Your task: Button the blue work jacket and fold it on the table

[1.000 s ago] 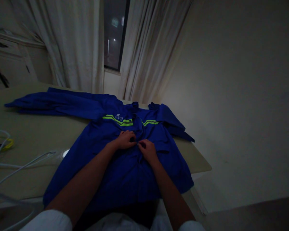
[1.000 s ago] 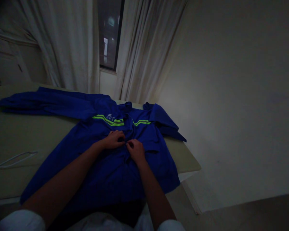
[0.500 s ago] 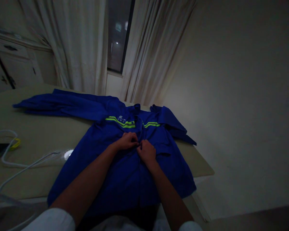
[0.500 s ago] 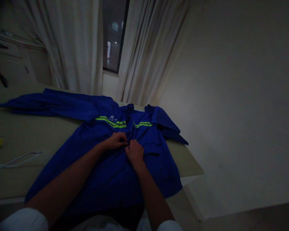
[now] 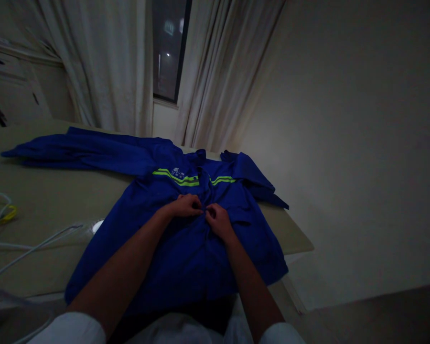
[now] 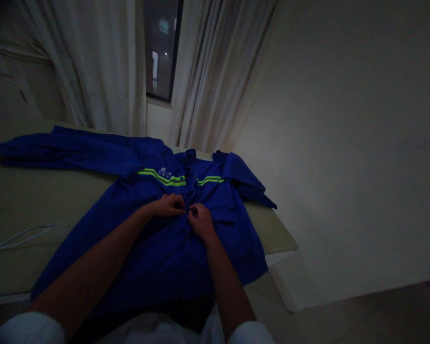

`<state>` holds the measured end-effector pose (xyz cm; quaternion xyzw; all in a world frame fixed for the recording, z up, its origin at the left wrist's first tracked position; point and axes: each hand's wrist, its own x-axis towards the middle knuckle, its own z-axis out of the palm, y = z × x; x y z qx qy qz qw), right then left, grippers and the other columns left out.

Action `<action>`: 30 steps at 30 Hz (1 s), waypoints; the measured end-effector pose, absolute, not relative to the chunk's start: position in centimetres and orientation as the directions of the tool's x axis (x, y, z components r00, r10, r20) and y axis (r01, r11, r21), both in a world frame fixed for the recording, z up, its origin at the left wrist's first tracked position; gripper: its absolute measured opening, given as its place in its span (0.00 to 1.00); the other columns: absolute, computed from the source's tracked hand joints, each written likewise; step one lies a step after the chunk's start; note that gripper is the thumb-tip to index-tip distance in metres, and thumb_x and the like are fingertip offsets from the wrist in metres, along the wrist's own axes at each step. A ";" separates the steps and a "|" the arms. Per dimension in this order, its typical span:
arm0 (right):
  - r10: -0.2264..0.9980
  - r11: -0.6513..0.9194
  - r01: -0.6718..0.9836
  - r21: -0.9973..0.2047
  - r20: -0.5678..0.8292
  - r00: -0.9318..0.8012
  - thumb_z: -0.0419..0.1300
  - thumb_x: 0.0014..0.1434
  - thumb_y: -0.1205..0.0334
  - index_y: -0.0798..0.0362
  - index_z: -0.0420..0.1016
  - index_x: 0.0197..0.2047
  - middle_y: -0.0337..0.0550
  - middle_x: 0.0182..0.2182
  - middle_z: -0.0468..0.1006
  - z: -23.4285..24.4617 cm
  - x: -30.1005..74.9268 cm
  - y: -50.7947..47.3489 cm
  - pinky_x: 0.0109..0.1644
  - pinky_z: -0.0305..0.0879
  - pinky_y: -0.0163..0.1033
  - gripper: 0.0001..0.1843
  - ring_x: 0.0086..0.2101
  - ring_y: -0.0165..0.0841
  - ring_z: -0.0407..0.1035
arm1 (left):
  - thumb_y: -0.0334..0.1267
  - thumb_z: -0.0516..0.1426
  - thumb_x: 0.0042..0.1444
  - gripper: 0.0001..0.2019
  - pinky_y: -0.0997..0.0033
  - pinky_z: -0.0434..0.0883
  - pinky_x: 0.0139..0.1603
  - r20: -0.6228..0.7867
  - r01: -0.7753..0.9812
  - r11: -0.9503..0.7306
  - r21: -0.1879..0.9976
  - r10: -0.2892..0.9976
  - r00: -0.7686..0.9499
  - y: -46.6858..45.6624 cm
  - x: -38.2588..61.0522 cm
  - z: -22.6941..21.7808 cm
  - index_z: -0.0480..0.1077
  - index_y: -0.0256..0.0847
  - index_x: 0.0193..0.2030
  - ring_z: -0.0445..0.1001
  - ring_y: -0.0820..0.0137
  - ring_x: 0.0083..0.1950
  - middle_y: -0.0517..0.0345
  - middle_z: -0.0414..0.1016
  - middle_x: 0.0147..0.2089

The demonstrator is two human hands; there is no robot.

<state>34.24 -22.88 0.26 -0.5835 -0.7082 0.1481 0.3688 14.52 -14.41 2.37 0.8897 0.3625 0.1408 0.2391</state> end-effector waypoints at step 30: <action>0.911 0.172 0.795 -0.582 0.400 0.096 0.63 0.55 0.65 0.50 0.73 0.32 0.38 0.28 0.76 0.4 32.9 -23.2 0.36 0.63 0.36 0.02 0.31 0.33 0.70 | 0.38 0.60 0.52 0.14 0.64 0.65 0.59 0.083 0.531 -0.646 0.549 0.674 0.734 -14.8 14.9 2.3 0.80 0.44 0.45 0.77 0.62 0.52 0.58 0.80 0.50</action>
